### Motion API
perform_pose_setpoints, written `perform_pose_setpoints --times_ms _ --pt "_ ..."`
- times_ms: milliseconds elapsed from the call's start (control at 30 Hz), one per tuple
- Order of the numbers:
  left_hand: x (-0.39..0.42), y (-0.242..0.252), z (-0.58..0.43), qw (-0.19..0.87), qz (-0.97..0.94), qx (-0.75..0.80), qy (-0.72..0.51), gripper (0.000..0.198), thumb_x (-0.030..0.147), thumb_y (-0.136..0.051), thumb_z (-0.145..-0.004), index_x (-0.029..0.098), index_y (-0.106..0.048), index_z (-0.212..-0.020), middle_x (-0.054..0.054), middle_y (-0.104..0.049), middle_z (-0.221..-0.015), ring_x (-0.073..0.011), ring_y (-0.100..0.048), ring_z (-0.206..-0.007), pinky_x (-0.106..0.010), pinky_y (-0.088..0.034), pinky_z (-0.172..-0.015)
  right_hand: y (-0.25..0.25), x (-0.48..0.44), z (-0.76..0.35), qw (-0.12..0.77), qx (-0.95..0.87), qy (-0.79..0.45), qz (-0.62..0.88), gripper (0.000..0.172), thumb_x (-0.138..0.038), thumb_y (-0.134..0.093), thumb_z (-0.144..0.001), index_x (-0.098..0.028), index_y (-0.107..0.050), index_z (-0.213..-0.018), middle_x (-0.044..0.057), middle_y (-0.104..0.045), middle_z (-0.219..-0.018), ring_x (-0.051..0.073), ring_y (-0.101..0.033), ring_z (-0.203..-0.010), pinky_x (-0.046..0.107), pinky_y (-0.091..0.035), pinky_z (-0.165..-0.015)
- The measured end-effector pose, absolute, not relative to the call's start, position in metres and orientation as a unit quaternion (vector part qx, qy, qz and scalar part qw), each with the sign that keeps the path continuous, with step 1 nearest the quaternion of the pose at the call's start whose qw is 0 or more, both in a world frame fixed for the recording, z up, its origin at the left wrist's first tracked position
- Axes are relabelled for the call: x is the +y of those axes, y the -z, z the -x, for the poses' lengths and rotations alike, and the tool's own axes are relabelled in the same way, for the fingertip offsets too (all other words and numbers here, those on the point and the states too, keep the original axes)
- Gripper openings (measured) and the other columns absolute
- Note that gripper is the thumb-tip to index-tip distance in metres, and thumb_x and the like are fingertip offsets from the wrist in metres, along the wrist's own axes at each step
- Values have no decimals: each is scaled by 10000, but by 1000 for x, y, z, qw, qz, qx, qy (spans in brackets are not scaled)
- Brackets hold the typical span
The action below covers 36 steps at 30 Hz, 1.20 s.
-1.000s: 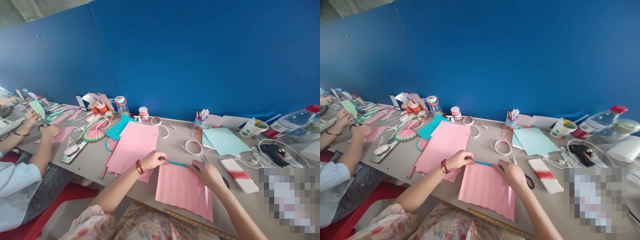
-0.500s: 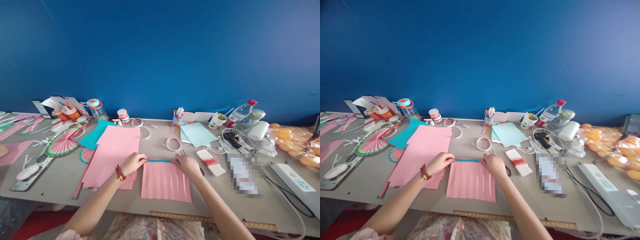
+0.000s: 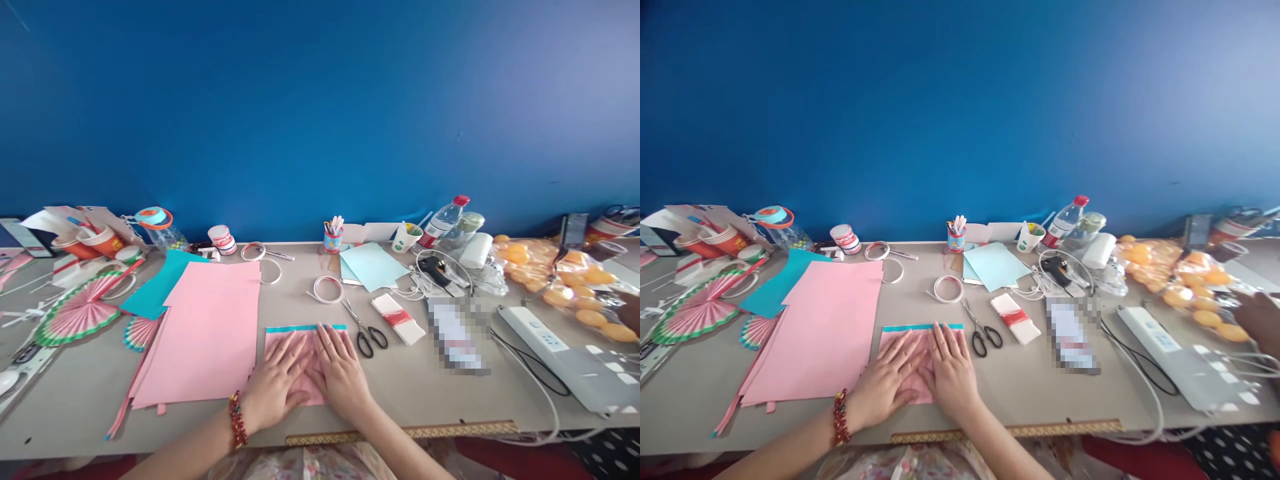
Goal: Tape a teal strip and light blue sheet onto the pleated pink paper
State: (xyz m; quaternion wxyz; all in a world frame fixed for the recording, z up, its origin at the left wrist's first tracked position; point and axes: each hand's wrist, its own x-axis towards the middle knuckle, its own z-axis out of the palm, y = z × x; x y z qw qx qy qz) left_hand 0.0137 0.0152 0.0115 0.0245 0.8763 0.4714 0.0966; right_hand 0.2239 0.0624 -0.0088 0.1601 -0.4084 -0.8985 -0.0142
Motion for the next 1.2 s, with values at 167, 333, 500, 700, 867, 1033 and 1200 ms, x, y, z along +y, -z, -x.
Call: perform_pose_setpoints --times_ms 167,333,500,700,867,1033,1200 --pt "16 -10 -3 21 -879 470 -79 777 673 -415 -897 293 -205 -1541 -68 -202 -1611 -371 -172 -1463 -587 -178 -1154 8 67 -232 146 -909 -6 389 724 -513 -469 -935 -151 -286 -1536 138 -282 -1570 336 -277 -1435 541 -235 -1150" --pt "16 -10 -1 36 -881 467 -66 782 690 -388 -896 286 -207 -1540 -85 -171 -1617 -386 -151 -1466 -616 -169 -1146 6 66 -237 135 -916 -11 377 745 -540 -457 -932 -160 -263 -1543 140 -254 -1579 342 -259 -1442 550 -215 -1153" --pt "15 -8 0 45 -880 469 -69 764 677 -418 -894 306 -227 -1534 -74 -164 -1619 -382 -154 -1467 -615 -180 -1145 4 67 -238 126 -918 -10 376 745 -562 -437 -935 -158 -273 -1540 141 -255 -1578 343 -250 -1446 550 -215 -1152" --pt "16 -8 1 47 -881 466 -66 772 670 -419 -899 304 -197 -1541 -84 -148 -1621 -384 -122 -1476 -624 -169 -1149 8 64 -236 129 -917 -5 377 724 -547 -433 -942 -158 -289 -1534 143 -280 -1570 331 -273 -1439 542 -221 -1151" --pt "13 -16 -5 60 -879 467 -71 749 601 -444 -927 286 -168 -1548 -96 -168 -1615 -336 -168 -1478 -578 -206 -1165 -6 80 -242 135 -914 -40 381 588 -495 -470 -936 -172 -483 -1426 118 -432 -1502 298 -416 -1357 474 -337 -1106" --pt "7 -19 -13 76 -889 446 -72 680 494 -487 -947 324 -196 -1537 -55 -160 -1619 -298 -170 -1484 -546 -194 -1187 -40 162 -276 178 -840 11 512 436 -392 -409 -974 -193 -547 -1336 117 -587 -1343 282 -526 -1211 417 -411 -1008" --pt "5 -10 -14 73 -893 437 -78 754 590 -547 -883 320 -251 -1522 -58 -173 -1616 -308 -192 -1477 -550 -215 -1179 -37 229 -310 66 -791 71 604 513 -363 -535 -901 -129 -492 -1356 170 -521 -1391 306 -532 -1169 383 -408 -946"
